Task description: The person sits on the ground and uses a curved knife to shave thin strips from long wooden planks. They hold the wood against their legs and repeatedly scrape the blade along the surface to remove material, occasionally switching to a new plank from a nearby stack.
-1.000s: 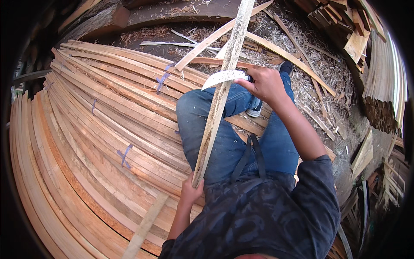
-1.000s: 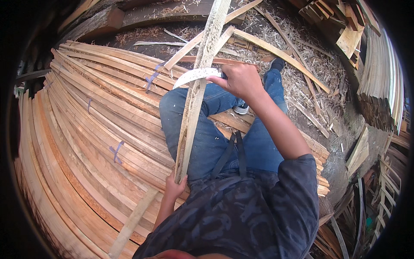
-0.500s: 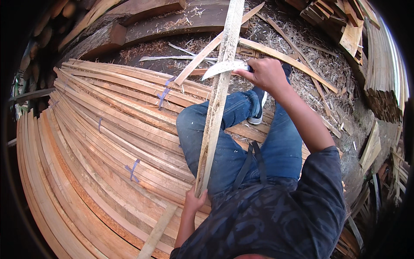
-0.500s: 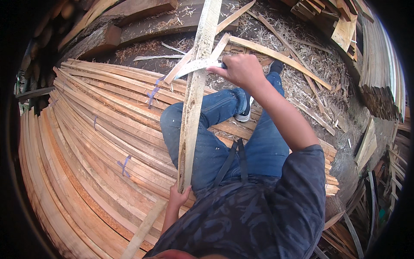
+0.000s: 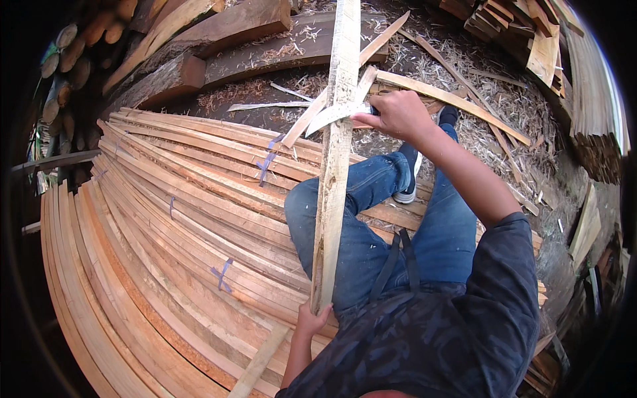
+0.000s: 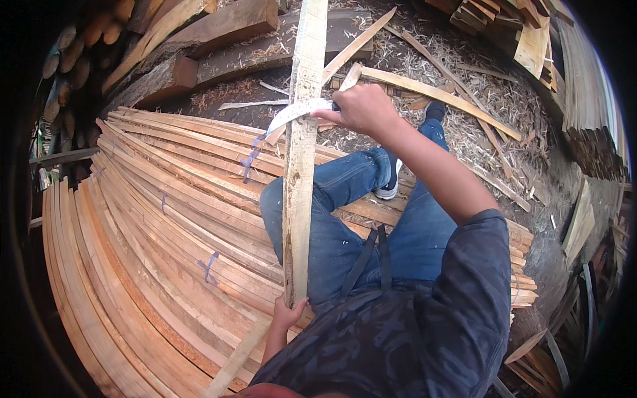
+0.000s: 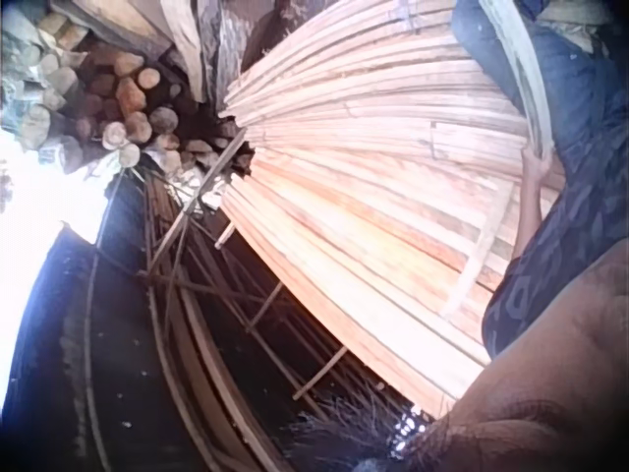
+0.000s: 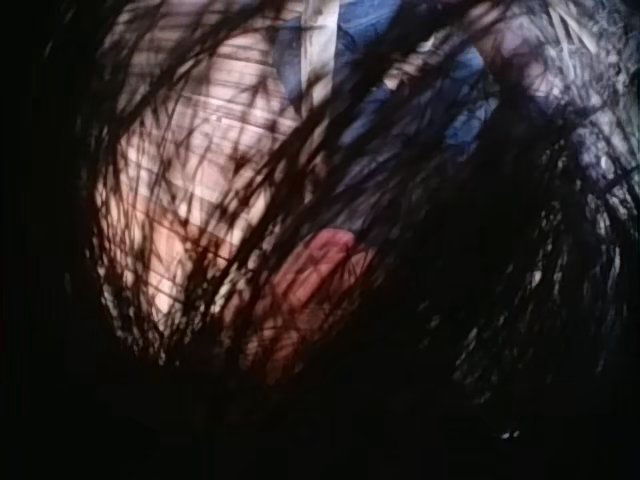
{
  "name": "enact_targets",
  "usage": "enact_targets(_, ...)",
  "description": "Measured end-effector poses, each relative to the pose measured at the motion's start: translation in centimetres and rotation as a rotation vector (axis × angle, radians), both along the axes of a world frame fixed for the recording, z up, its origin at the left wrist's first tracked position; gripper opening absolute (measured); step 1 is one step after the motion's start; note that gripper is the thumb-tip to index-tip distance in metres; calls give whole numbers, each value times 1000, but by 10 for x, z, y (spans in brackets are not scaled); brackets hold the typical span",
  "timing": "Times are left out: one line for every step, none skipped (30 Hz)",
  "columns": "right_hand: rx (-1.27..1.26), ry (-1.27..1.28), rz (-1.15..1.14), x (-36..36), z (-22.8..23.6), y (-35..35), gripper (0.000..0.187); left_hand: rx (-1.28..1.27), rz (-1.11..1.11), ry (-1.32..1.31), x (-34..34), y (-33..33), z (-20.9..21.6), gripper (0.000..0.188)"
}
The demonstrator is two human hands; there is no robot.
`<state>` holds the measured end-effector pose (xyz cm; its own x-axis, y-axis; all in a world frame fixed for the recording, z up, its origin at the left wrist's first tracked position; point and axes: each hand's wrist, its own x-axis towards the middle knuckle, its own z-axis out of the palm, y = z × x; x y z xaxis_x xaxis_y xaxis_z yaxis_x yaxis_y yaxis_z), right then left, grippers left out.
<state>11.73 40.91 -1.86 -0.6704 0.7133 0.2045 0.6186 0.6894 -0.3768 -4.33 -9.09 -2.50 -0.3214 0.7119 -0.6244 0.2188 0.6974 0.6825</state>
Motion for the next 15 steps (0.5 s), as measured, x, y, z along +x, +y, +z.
enact_targets(6,-20,88,-3,-1,-9,73,-10,-3,5,0,-5,-3,17)
enact_targets(5,-72,130,-5,3,-8,74,-21,-6,10,-1,-11,-6,17)
enact_targets(-23,-42,18,-4,4,5,75,-26,-13,31,1,-10,-2,18)
enact_targets(-46,-15,-100,0,3,31,76,-26,-26,49,3,-4,6,18)
enact_targets(-69,15,-217,5,2,53,76,-28,-38,70,3,-2,11,18)
enact_targets(-29,22,-288,11,0,65,77,-38,-77,90,1,-4,12,20)
enact_targets(9,30,-360,20,-3,77,78,-51,-115,111,-3,-10,15,21)
enact_targets(-19,116,-472,40,-12,97,78,-58,-151,144,-6,-14,18,22)
enact_targets(-50,200,-587,59,-22,109,78,-105,-143,127,-5,-22,26,24)
enact_targets(58,212,-567,65,-17,98,74,-162,-129,106,-1,-33,39,26)
enact_targets(-6,212,-519,66,-13,86,71,-218,-118,85,1,-38,50,27)
enact_targets(-77,205,-466,69,-10,68,68,-276,-86,45,6,-37,63,28)
enact_targets(-154,193,-411,72,-10,45,66,-338,-50,-1,12,-37,73,30)
enact_targets(-165,194,-358,72,-8,18,62,-404,-14,-43,19,-39,84,31)
enact_targets(-170,189,-314,76,-4,-9,59,-455,7,-82,22,-36,90,31)
